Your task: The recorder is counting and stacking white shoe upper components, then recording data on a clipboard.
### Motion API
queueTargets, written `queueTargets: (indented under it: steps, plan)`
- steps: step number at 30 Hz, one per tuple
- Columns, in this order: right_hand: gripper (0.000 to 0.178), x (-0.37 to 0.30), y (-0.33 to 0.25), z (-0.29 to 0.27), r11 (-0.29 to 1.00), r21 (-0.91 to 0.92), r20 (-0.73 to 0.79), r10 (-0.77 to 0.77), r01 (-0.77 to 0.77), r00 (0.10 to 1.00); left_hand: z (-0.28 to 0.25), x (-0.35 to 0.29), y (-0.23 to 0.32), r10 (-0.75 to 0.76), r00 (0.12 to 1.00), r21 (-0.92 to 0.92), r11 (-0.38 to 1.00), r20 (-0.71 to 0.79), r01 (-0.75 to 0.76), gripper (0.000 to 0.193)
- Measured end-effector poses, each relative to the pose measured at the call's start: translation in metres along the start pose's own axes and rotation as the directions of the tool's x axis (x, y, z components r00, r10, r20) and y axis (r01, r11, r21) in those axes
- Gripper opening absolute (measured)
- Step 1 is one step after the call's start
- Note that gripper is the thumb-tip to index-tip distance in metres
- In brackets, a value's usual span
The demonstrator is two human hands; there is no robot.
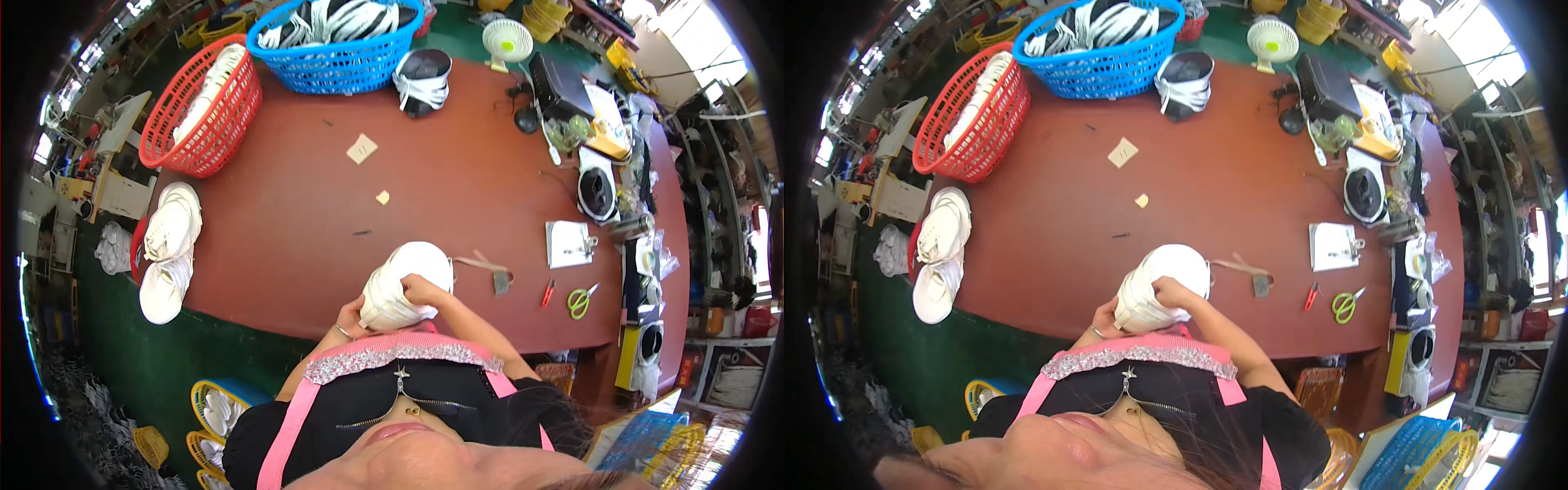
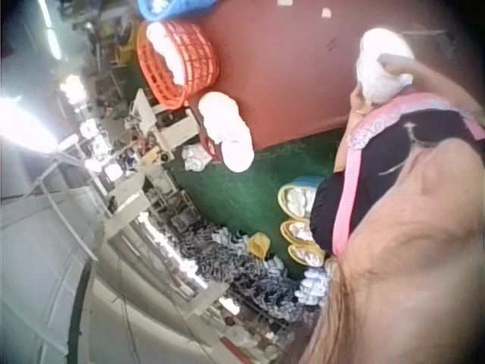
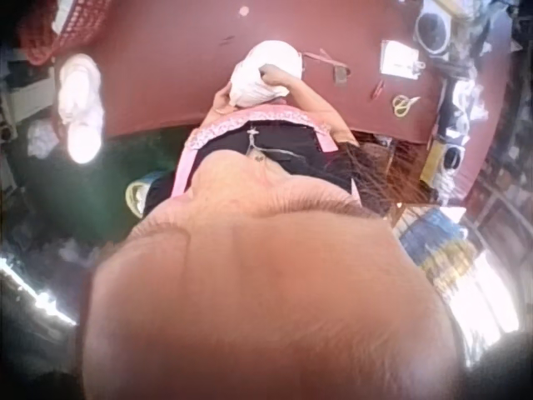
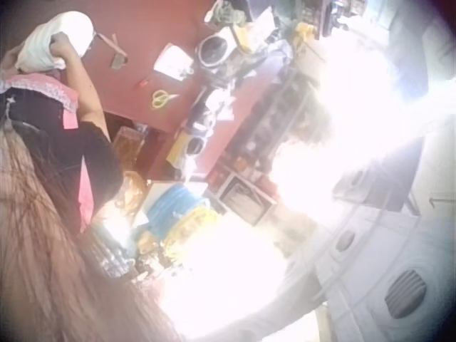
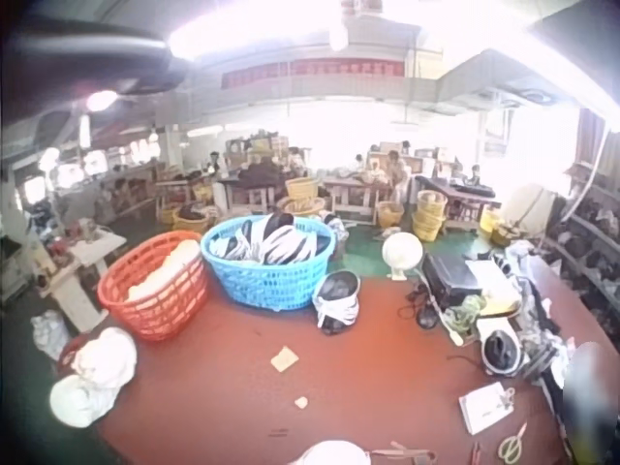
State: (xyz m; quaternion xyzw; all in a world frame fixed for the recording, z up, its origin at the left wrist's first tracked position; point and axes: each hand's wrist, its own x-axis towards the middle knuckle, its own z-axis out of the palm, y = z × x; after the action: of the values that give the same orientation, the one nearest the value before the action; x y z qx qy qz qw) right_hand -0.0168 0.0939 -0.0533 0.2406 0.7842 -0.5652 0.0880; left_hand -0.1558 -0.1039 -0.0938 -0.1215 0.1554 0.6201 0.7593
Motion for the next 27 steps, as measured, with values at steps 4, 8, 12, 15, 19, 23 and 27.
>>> queueTargets:
  steps: [4, 8, 12, 15, 19, 23, 27]
  plan:
    - [0.017, 0.014, 0.012, 0.020, 0.976, -0.218, -0.100, -0.011, -0.012, 0.995, 0.001, -0.005, 0.008, -0.014, 0.992, -0.033, 0.999, -0.126, 0.010, 0.071]
    - [0.008, 0.010, -0.003, -0.010, 0.999, -0.014, -0.645, -0.036, 0.036, 0.763, 0.010, -0.007, 0.010, 0.059, 0.947, 0.074, 0.997, -0.315, -0.037, 0.083]
    - [0.019, 0.008, 0.038, -0.058, 0.934, -0.056, -0.931, 0.078, -0.352, 0.357, -0.026, -0.012, 0.014, 0.013, 0.941, 0.119, 0.992, -0.338, 0.029, 0.083]
    - [0.030, -0.008, 0.059, -0.073, 0.824, 0.076, -0.844, 0.353, -0.561, 0.404, -0.021, -0.011, 0.013, 0.001, 0.930, 0.164, 0.984, -0.369, 0.064, 0.085]
    - [0.037, -0.004, 0.104, -0.067, 0.760, 0.088, -0.673, 0.522, -0.644, 0.524, -0.025, -0.007, 0.016, -0.032, 0.943, 0.112, 0.991, -0.332, 0.073, 0.072]
    - [0.033, 0.027, 0.087, -0.061, 0.939, 0.286, -0.765, 0.345, -0.193, 0.544, -0.069, -0.031, 0.015, 0.230, 0.810, 0.298, 0.952, -0.539, -0.072, 0.058]
    - [0.022, 0.029, 0.024, -0.049, 0.802, 0.540, -0.655, 0.209, 0.256, 0.726, -0.078, -0.027, 0.015, 0.454, 0.516, 0.443, 0.883, -0.727, -0.153, 0.033]
